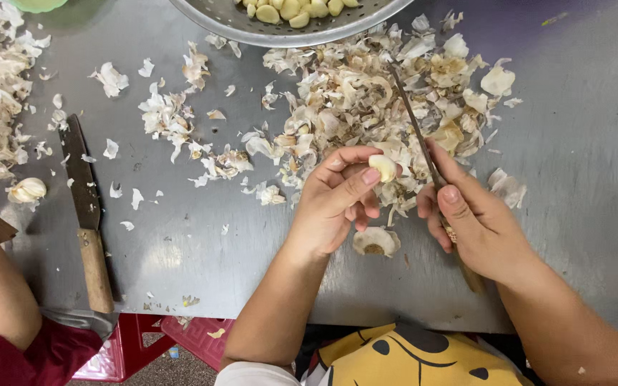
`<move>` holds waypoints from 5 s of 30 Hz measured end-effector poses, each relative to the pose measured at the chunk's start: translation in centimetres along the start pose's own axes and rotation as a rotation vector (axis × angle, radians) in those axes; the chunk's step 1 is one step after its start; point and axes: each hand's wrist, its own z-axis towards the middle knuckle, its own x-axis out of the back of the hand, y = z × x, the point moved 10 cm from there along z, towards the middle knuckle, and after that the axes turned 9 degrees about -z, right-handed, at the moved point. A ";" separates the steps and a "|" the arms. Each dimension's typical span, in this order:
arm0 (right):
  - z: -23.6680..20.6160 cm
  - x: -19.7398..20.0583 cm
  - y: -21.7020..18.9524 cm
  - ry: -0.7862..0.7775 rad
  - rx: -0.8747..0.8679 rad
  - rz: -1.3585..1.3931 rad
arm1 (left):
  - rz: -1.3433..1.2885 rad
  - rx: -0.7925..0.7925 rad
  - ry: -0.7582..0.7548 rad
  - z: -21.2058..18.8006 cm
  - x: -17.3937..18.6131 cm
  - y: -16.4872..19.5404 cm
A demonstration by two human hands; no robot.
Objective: The person peels garlic cloves one at a time, using a small knife to trim and strip the papery skins from each clove by hand, and drops the peeled cloves into a metal colander at the top of the table while discarded skins accumulate on the work surface.
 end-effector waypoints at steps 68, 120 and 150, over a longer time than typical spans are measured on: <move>-0.4 -1.3 -0.1 -0.075 -0.011 -0.092 | 0.229 -0.011 -0.021 -0.4 -0.1 -0.7; -0.7 -1.5 -0.6 -0.102 0.050 0.023 | 0.813 -0.519 0.074 -2.2 -3.1 3.0; -0.1 -0.6 0.2 -0.032 -0.095 0.012 | 0.757 -0.513 0.007 -2.0 -3.1 2.1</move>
